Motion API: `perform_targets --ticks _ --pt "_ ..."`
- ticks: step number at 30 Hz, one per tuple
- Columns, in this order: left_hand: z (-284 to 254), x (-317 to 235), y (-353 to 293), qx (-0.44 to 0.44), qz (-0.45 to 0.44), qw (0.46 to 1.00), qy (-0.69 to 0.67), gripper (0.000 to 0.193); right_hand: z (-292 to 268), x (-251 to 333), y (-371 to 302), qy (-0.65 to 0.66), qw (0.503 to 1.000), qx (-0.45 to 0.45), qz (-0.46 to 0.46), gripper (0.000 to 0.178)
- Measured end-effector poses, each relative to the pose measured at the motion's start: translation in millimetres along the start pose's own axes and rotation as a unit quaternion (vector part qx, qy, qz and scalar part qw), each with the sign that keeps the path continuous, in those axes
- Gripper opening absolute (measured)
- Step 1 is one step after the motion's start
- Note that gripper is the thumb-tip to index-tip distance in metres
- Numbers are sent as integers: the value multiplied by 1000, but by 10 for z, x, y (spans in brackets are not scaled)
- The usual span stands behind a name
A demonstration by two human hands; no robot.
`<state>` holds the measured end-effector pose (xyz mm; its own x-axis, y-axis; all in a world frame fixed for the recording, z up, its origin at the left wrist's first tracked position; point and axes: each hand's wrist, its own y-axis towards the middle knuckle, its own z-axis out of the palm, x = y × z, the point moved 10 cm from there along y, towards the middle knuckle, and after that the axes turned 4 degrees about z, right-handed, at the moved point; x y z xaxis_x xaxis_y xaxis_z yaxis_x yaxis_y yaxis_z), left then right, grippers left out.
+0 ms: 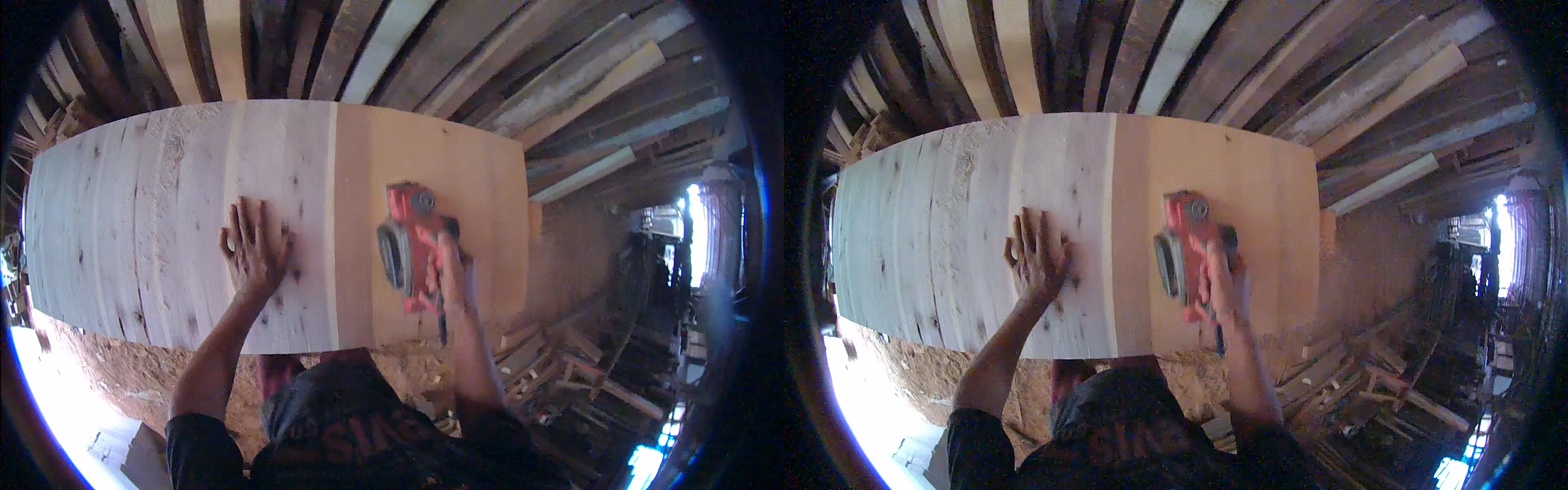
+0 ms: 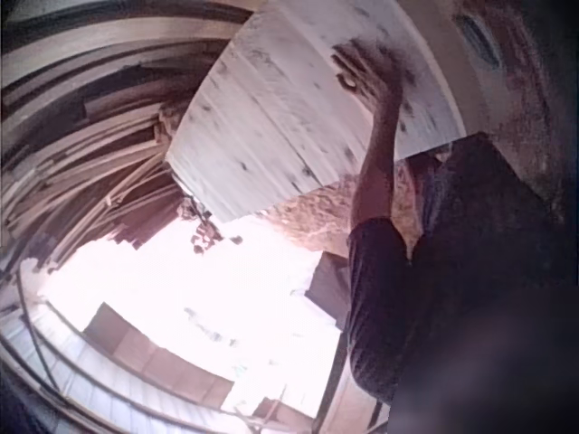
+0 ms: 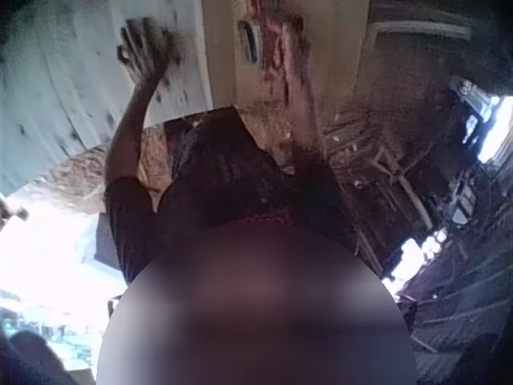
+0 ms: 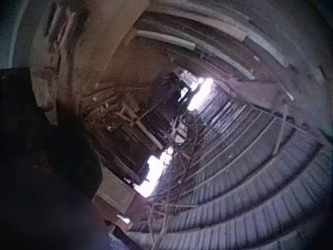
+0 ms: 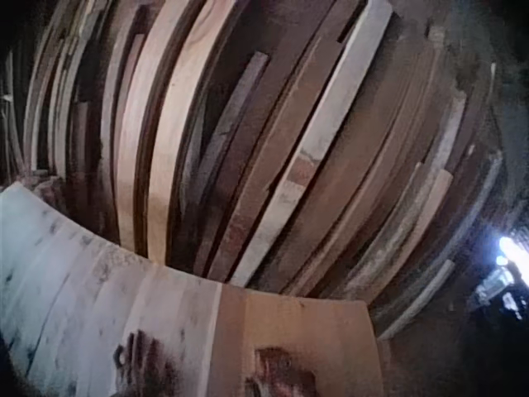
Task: The person uses a red electric sander to smooth the surface of a large rectangular wooden board. They move the sander back and forth across the board while holding it steady with the other hand.
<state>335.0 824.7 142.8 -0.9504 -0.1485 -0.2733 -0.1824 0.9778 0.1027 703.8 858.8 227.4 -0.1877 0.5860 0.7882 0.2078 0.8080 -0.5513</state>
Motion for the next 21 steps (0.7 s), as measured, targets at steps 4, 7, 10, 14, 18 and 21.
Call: perform_targets --ticks 4,7,10,14,18,21 --pt "-63 -25 13 18 -1 1000 8 81 415 983 1199 -20 996 23 -86 62" --pt "-58 -7 25 37 -12 999 -22 82 756 1643 1994 21 996 46 -75 61" --pt "21 16 41 62 -10 998 14 80 928 1825 2143 34 991 97 -82 59" --pt "6 2 29 -17 22 999 24 79 717 1201 1516 34 993 94 -67 56" --pt "11 -13 15 -48 44 998 17 80 351 253 193 -68 996 59 -11 56" --pt "28 1 36 -46 39 998 3 78 67 -629 -1081 0 998 28 63 43"
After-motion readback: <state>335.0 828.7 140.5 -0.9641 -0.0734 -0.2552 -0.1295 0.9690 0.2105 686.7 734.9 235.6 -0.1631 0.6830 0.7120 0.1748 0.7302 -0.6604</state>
